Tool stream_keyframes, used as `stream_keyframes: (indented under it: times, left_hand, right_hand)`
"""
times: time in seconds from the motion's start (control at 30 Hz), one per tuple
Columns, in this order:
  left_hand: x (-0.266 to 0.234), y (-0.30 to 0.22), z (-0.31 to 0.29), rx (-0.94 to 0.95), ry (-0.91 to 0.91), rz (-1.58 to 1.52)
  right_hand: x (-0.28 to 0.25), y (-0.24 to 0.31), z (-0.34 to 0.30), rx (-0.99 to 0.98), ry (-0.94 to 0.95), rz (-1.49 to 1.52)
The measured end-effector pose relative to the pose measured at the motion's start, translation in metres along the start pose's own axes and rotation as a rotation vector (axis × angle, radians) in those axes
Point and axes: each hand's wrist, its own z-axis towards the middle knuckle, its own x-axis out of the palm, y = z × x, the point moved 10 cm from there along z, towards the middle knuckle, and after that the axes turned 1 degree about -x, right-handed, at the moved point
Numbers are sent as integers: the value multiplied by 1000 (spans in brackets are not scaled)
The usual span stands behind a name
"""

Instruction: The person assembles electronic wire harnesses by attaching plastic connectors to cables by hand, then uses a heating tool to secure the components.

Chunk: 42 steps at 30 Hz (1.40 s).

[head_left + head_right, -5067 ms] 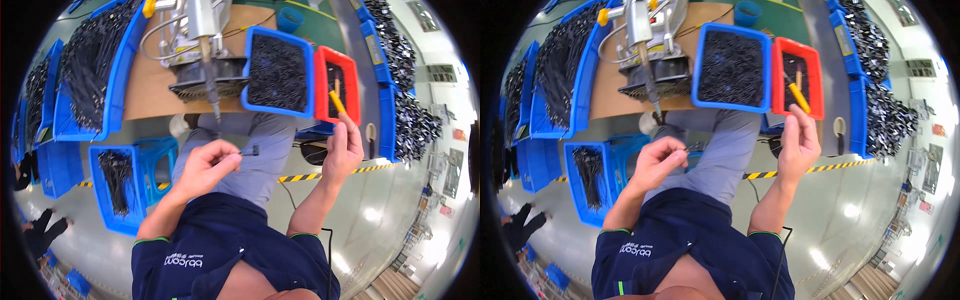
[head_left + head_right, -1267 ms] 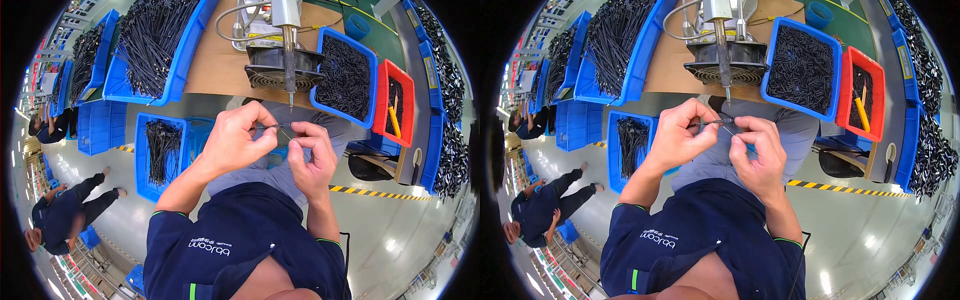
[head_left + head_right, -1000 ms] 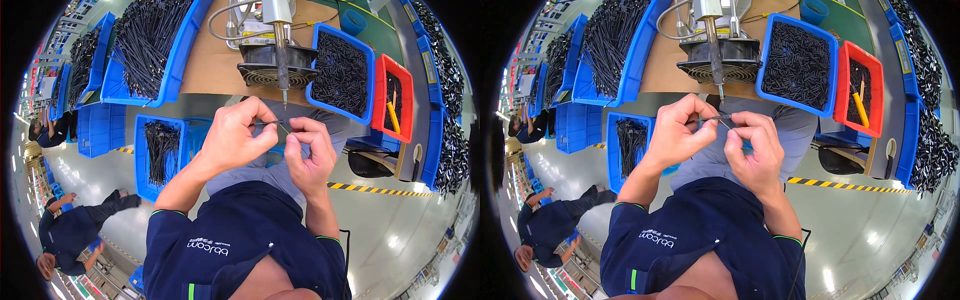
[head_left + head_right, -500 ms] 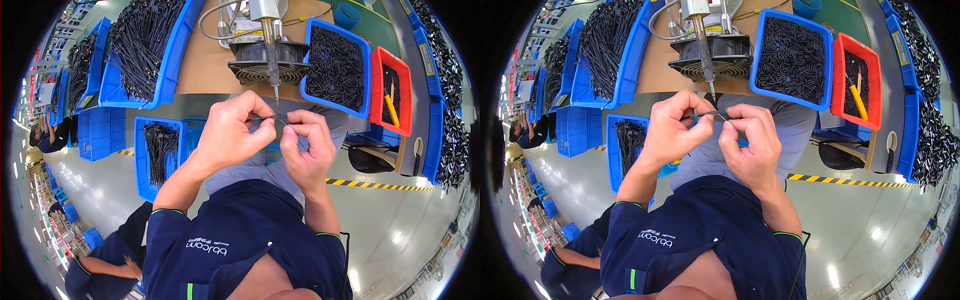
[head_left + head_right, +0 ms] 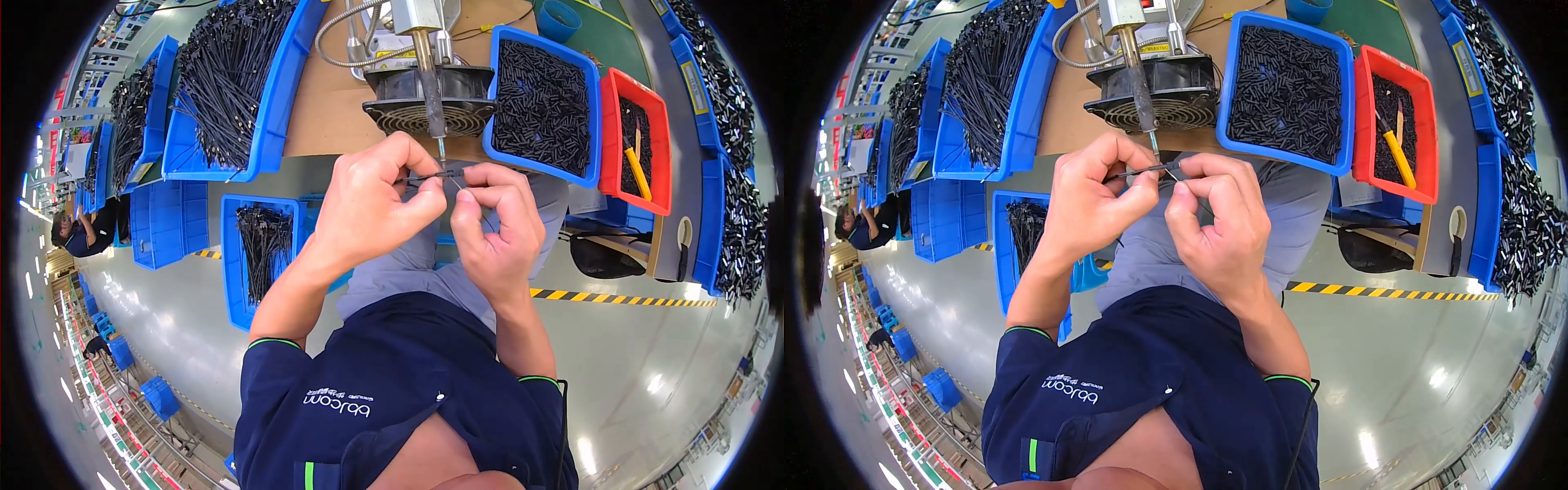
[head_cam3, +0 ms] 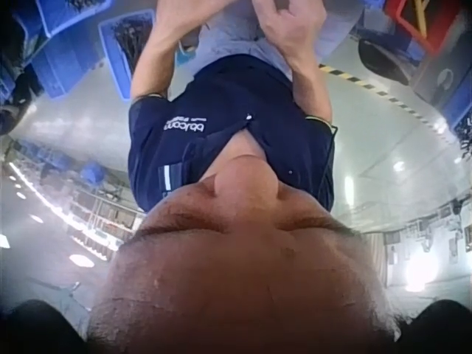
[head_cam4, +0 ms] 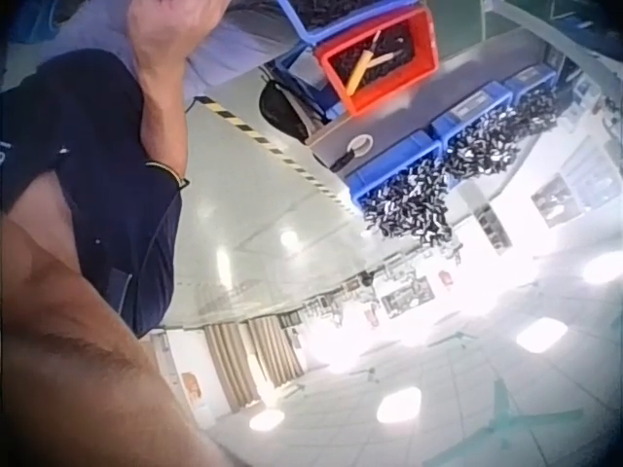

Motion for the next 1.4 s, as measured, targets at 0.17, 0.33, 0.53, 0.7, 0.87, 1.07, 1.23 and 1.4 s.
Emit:
stream_keyframes:
  times: [0.17,0.33,0.53,0.7,0.87,1.07,1.23,1.4]
  left_hand:
    - [-2,-1,3,-44,29,49]
    - [-5,-3,4,-30,15,50]
    - [-6,-5,3,-22,13,61]
    - [-8,-7,3,-23,9,69]
    - [-8,-9,4,-18,17,86]
    - [-8,-12,4,-1,5,89]
    - [-8,-11,4,-28,9,82]
    - [-9,-9,3,-29,4,83]
  right_hand:
    - [1,0,4,-15,-6,10]
    - [2,1,5,-24,-6,9]
    - [1,2,5,-19,-5,11]
    - [2,1,6,-14,-3,16]
    - [2,2,7,-16,-5,-2]
    - [0,3,8,-29,-12,32]
    - [0,5,7,-42,-13,39]
    - [0,6,8,-56,-9,33]
